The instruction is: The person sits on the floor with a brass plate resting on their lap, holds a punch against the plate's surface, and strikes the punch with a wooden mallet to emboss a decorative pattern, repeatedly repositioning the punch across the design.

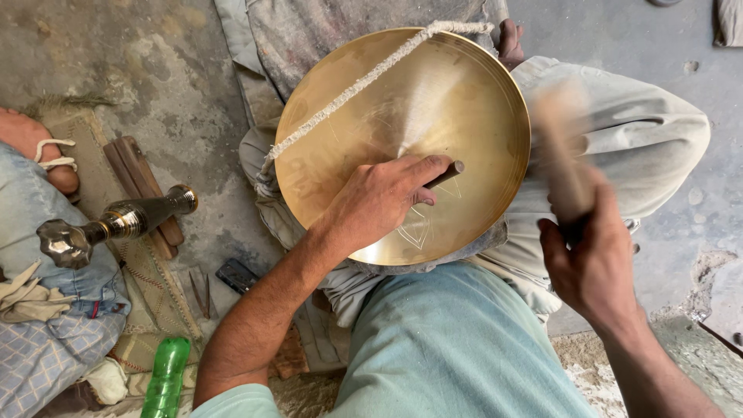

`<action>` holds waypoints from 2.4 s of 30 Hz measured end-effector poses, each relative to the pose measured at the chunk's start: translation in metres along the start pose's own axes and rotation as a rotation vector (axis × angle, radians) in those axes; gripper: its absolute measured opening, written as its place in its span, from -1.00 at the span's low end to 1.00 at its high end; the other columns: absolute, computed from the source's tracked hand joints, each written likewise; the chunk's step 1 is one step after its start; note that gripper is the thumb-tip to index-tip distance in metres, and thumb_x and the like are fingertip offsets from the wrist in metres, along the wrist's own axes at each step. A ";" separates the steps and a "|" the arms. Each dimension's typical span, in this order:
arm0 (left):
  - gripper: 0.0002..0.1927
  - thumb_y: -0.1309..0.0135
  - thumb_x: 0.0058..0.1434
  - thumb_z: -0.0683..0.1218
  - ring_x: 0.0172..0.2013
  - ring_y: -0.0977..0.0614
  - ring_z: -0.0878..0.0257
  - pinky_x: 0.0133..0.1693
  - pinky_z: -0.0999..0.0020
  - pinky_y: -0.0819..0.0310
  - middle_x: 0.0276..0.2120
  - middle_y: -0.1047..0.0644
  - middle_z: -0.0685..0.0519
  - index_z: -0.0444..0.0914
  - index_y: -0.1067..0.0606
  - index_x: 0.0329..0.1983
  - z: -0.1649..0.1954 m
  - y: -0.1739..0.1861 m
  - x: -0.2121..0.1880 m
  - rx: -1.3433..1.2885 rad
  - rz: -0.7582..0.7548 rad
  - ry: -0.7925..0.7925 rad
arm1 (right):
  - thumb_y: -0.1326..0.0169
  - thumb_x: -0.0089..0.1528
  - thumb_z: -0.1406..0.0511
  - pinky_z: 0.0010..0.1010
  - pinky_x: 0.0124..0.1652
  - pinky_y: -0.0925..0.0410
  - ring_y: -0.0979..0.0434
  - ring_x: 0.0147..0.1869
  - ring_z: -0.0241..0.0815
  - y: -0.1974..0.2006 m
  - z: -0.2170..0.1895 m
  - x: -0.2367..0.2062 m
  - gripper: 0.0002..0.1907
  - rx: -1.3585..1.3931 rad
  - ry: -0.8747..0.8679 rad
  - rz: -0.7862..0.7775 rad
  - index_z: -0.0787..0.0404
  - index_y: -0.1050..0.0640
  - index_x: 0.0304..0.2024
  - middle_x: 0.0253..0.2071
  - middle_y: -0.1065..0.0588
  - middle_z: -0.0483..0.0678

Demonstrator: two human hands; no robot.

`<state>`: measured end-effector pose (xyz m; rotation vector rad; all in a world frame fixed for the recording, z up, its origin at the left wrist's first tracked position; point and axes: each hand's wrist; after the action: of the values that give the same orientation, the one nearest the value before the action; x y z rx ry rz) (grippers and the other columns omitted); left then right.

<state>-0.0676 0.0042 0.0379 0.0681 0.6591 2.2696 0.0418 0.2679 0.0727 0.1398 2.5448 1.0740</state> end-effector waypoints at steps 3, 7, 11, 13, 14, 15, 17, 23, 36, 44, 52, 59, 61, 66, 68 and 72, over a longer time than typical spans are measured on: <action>-0.59 -0.01 0.29 -0.29 -0.19 -0.77 0.25 -0.19 0.32 -0.67 0.08 -0.60 -0.03 -0.23 -0.44 0.21 -0.002 -0.002 -0.002 0.010 0.057 -0.046 | -0.22 0.10 0.48 -0.02 -0.09 -0.46 -0.58 -0.04 0.14 0.000 -0.002 -0.001 -0.27 -0.473 0.293 0.105 0.23 -0.34 0.33 -0.05 -0.54 0.25; -0.58 -0.01 0.28 -0.29 -0.17 -0.76 0.24 -0.20 0.32 -0.67 0.07 -0.60 -0.01 -0.24 -0.44 0.22 -0.006 -0.002 -0.004 0.018 0.029 -0.023 | -0.19 0.19 0.39 -0.12 -0.04 -0.47 -0.59 0.01 -0.04 -0.001 0.000 -0.001 -0.37 0.009 0.016 0.030 0.19 -0.25 0.27 0.00 -0.54 0.09; -0.59 -0.04 0.28 -0.28 -0.17 -0.76 0.24 -0.19 0.32 -0.67 0.07 -0.60 0.02 -0.22 -0.45 0.21 -0.006 -0.002 -0.009 0.019 0.036 -0.013 | -0.15 0.15 0.40 -0.11 -0.08 -0.47 -0.59 -0.04 -0.02 -0.001 0.003 -0.001 -0.36 -0.050 -0.015 0.021 0.18 -0.28 0.28 -0.01 -0.54 0.02; -0.57 -0.03 0.27 -0.27 -0.18 -0.76 0.23 -0.20 0.32 -0.66 0.05 -0.60 0.03 -0.19 -0.45 0.22 -0.005 -0.001 -0.012 0.033 0.038 -0.016 | -0.14 0.17 0.40 -0.11 -0.10 -0.47 -0.60 -0.04 -0.04 -0.001 0.003 -0.001 -0.37 -0.044 -0.019 0.001 0.17 -0.28 0.28 -0.01 -0.54 0.02; -0.56 -0.07 0.26 -0.23 -0.17 -0.75 0.19 -0.20 0.31 -0.66 0.01 -0.61 0.04 -0.16 -0.47 0.23 -0.005 -0.001 -0.012 0.091 0.051 -0.039 | -0.16 0.16 0.45 -0.08 -0.08 -0.45 -0.59 -0.05 0.00 -0.002 0.002 0.000 -0.33 -0.316 0.125 0.020 0.13 -0.33 0.33 -0.02 -0.55 0.07; -0.55 -0.12 0.25 -0.19 -0.16 -0.74 0.15 -0.20 0.30 -0.65 -0.03 -0.63 0.06 -0.13 -0.49 0.24 -0.004 0.000 -0.013 0.147 0.065 -0.058 | -0.17 0.16 0.49 -0.04 -0.06 -0.43 -0.58 -0.05 0.05 -0.003 0.001 0.000 -0.29 -0.587 0.270 0.032 0.09 -0.39 0.37 -0.04 -0.55 0.13; -0.56 -0.01 0.28 -0.27 -0.18 -0.76 0.24 -0.23 0.33 -0.67 0.03 -0.61 0.05 -0.16 -0.46 0.23 -0.004 0.001 -0.016 0.006 0.043 0.004 | -0.19 0.15 0.41 -0.13 -0.19 -0.47 -0.59 -0.11 -0.04 -0.005 -0.002 0.002 -0.34 -0.107 -0.007 -0.014 0.16 -0.31 0.30 -0.03 -0.54 0.05; -0.55 0.05 0.27 -0.34 -0.21 -0.77 0.28 -0.24 0.34 -0.67 0.09 -0.60 0.03 -0.18 -0.45 0.21 -0.006 0.001 -0.021 -0.052 0.055 0.051 | -0.16 0.15 0.46 -0.15 -0.21 -0.46 -0.59 -0.09 0.10 -0.010 -0.012 0.003 -0.33 -0.134 0.200 0.048 0.25 -0.35 0.33 -0.06 -0.53 0.13; -0.60 -0.09 0.24 -0.32 -0.12 -0.73 0.15 -0.17 0.27 -0.67 -0.03 -0.61 0.02 -0.22 -0.46 0.15 -0.004 -0.006 -0.035 0.023 0.230 0.026 | -0.14 0.07 0.50 -0.01 -0.21 -0.40 -0.58 -0.20 0.14 0.003 -0.035 0.019 -0.27 -0.561 0.367 0.019 0.13 -0.42 0.33 -0.16 -0.55 0.17; -0.63 -0.17 0.28 -0.16 -0.17 -0.72 0.06 -0.27 0.17 -0.61 -0.07 -0.63 0.00 -0.19 -0.43 0.14 -0.003 -0.021 -0.048 0.011 0.426 0.137 | -0.06 0.21 0.37 -0.24 -0.16 -0.36 -0.54 -0.17 -0.06 0.008 -0.054 0.028 -0.38 -0.297 0.357 -0.003 0.15 -0.35 0.35 -0.03 -0.50 0.10; -0.69 -0.17 0.40 0.01 -0.27 -0.70 0.07 -0.26 0.18 -0.59 -0.30 -0.61 -0.02 -0.26 -0.43 0.05 -0.006 -0.033 -0.060 -0.021 0.669 0.292 | -0.09 0.16 0.44 -0.10 -0.08 -0.41 -0.56 -0.08 0.05 0.024 -0.063 0.042 -0.33 -0.456 0.483 -0.048 0.14 -0.39 0.36 -0.06 -0.52 0.11; -0.62 -0.20 0.33 -0.02 -0.23 -0.71 0.12 -0.23 0.23 -0.61 -0.23 -0.60 0.02 -0.23 -0.41 0.13 -0.013 -0.028 -0.053 -0.105 0.564 0.115 | -0.10 0.09 0.50 -0.03 -0.13 -0.38 -0.51 -0.08 0.18 0.031 -0.054 0.048 -0.32 -0.503 0.565 0.004 0.28 -0.38 0.30 -0.08 -0.48 0.21; -0.62 -0.21 0.31 -0.05 -0.19 -0.70 0.10 -0.23 0.22 -0.61 -0.18 -0.61 0.03 -0.20 -0.43 0.14 -0.013 -0.027 -0.053 -0.036 0.527 0.094 | -0.10 0.10 0.51 -0.01 -0.08 -0.38 -0.50 -0.04 0.18 0.030 -0.048 0.048 -0.30 -0.543 0.589 0.032 0.28 -0.37 0.34 -0.06 -0.47 0.21; -0.56 -0.20 0.27 -0.10 -0.14 -0.69 0.07 -0.24 0.20 -0.61 -0.09 -0.61 0.03 -0.16 -0.42 0.21 -0.013 -0.023 -0.047 0.072 0.421 0.065 | -0.10 0.15 0.51 -0.01 -0.04 -0.38 -0.49 0.00 0.20 0.032 -0.038 0.049 -0.35 -0.403 0.598 0.014 0.29 -0.35 0.33 -0.01 -0.45 0.23; -0.57 -0.20 0.28 -0.12 -0.14 -0.70 0.09 -0.24 0.20 -0.61 -0.11 -0.61 0.05 -0.12 -0.44 0.22 -0.012 -0.023 -0.047 0.088 0.390 0.079 | -0.14 0.15 0.43 -0.11 0.02 -0.41 -0.52 0.04 0.09 0.031 -0.037 0.051 -0.42 0.011 0.347 -0.124 0.25 -0.28 0.20 -0.01 -0.48 0.13; -0.56 -0.18 0.25 -0.15 -0.11 -0.70 0.10 -0.21 0.24 -0.63 -0.03 -0.62 0.06 -0.10 -0.45 0.20 -0.011 -0.028 -0.043 0.101 0.418 0.008 | -0.08 0.16 0.51 -0.01 -0.17 -0.41 -0.52 -0.15 0.19 0.031 -0.045 0.057 -0.37 -0.391 0.509 -0.101 0.30 -0.36 0.31 -0.06 -0.46 0.25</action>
<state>-0.0212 -0.0143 0.0215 0.2680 0.8247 2.6336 -0.0293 0.2725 0.1059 -0.4105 2.6504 1.7140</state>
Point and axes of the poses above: each hand's wrist, its own x-axis towards the middle knuckle, its own y-axis out of the back of the hand, z = x × y
